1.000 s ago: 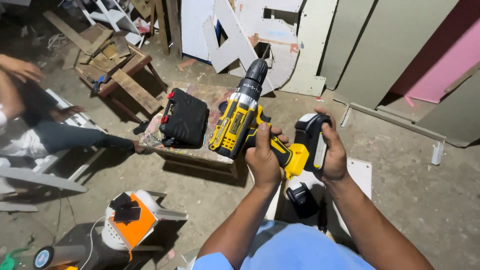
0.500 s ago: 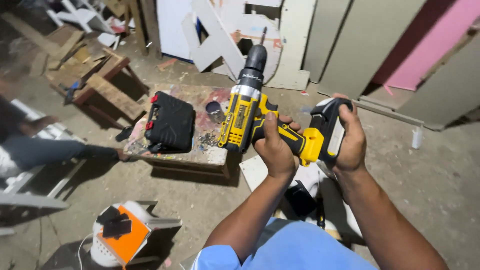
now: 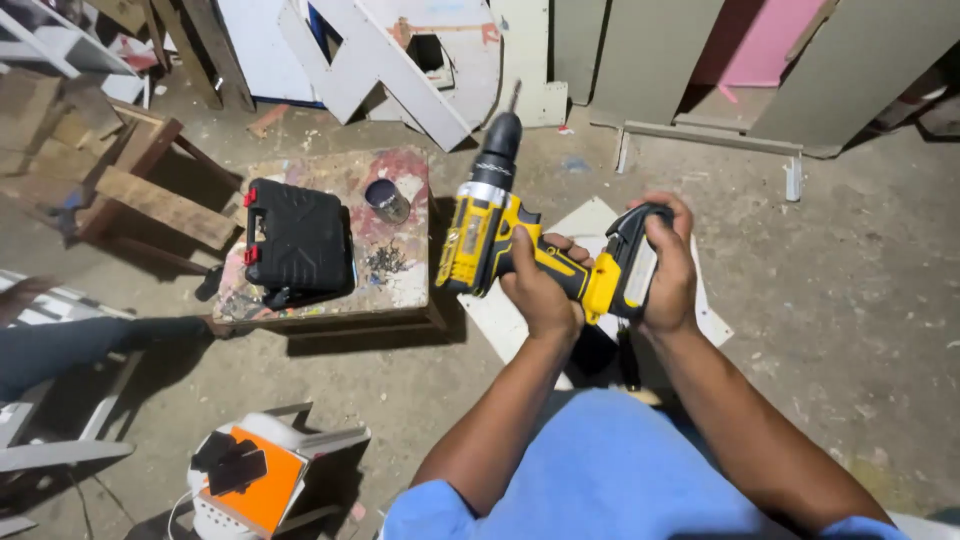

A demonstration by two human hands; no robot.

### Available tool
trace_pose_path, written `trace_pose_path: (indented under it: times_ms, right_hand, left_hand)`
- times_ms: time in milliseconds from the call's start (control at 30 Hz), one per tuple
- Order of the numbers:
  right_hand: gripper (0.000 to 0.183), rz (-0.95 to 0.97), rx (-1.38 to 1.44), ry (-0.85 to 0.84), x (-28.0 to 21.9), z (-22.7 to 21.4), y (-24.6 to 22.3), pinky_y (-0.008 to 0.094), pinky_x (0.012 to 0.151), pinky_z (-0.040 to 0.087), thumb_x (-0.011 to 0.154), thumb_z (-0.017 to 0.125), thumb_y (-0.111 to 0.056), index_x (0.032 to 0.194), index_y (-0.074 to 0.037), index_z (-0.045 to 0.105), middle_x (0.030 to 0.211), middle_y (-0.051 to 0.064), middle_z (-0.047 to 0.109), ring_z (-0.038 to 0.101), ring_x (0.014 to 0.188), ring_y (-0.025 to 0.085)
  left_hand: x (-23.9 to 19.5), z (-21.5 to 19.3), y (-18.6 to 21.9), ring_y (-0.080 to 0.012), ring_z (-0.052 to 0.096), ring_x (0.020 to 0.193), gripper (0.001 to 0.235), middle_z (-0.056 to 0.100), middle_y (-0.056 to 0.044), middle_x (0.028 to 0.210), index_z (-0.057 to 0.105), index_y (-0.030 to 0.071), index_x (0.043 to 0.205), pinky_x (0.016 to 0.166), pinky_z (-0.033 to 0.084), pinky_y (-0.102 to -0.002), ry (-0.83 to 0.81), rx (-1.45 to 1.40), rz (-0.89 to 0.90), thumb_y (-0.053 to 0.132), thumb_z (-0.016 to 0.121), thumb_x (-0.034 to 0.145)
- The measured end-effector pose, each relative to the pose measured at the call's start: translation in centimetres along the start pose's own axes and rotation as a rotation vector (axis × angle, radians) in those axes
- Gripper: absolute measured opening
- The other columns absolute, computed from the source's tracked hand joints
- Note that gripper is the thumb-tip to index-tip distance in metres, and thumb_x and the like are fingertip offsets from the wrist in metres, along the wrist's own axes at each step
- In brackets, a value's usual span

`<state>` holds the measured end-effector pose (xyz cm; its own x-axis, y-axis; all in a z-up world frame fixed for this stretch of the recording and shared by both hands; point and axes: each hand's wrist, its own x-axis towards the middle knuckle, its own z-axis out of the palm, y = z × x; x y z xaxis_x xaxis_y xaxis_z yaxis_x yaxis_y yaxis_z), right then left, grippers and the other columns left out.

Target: Using a power drill to create holes in a board and a putty knife to scrape the surface.

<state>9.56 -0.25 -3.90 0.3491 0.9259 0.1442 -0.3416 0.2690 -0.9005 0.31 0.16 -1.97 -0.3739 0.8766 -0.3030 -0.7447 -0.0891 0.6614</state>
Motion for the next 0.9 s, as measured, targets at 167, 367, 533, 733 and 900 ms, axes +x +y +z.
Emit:
trace_pose_path:
  times_ms: [167, 367, 533, 733, 900]
  right_hand:
    - [0.025, 0.14, 0.001, 0.099, 0.1, -5.2, 7.8, 0.021, 0.073, 0.051, 0.099, 0.055, -0.028, 0.121, -0.016, 0.05, 0.095, 0.001, 0.053, 0.06, 0.08, 0.012]
    - [0.03, 0.222, -0.249, 0.146, -2.7, -4.0, 6.0, 0.029, 0.094, 0.043, 0.1, 0.057, -0.035, 0.124, -0.016, 0.056, 0.107, 0.006, 0.051, 0.052, 0.1, 0.019]
    - [0.035, 0.238, -0.235, 0.209, -3.8, -3.8, 6.4, 0.032, 0.088, 0.044, 0.098, 0.056, -0.036, 0.127, -0.016, 0.055, 0.099, 0.007, 0.049, 0.053, 0.093, 0.021]
    - [0.036, 0.135, -0.239, 0.034, -2.9, -5.9, 6.7, 0.031, 0.089, 0.046, 0.103, 0.051, -0.03, 0.133, -0.011, 0.047, 0.107, 0.009, 0.055, 0.055, 0.095, 0.018]
    - [0.042, -0.014, -0.172, -0.11, -3.0, -3.0, 0.6, 0.035, 0.087, 0.052, 0.101, 0.051, -0.03, 0.135, -0.006, 0.044, 0.108, 0.02, 0.064, 0.066, 0.094, 0.025]
  left_hand:
    - [2.5, -4.1, -5.1, -0.0198, 0.064, 0.045, 0.053, 0.06, -0.016, 0.051, 0.06, -0.001, 0.067, 0.046, 0.057, -0.031, 0.054, 0.035, -0.123, 0.044, 0.062, 0.096]
    - [2.0, -5.2, -6.7, -0.0237, 0.063, 0.043, 0.051, 0.058, -0.015, 0.052, 0.059, -0.002, 0.067, 0.04, 0.057, -0.037, 0.175, 0.061, -0.17, 0.04, 0.066, 0.094]
    - [2.2, -4.6, -6.3, -0.0226, 0.064, 0.043, 0.056, 0.06, -0.016, 0.052, 0.059, 0.0, 0.067, 0.042, 0.057, -0.034, 0.162, 0.13, -0.176, 0.047, 0.064, 0.095]
    - [2.3, -4.1, -6.2, -0.0233, 0.062, 0.041, 0.056, 0.059, -0.018, 0.05, 0.059, 0.001, 0.066, 0.042, 0.055, -0.033, 0.157, 0.073, -0.172, 0.049, 0.064, 0.095]
    - [-0.7, -1.1, -1.5, -0.0247, 0.063, 0.041, 0.058, 0.059, -0.019, 0.05, 0.062, 0.0, 0.069, 0.044, 0.057, -0.035, 0.068, -0.002, -0.084, 0.05, 0.061, 0.098]
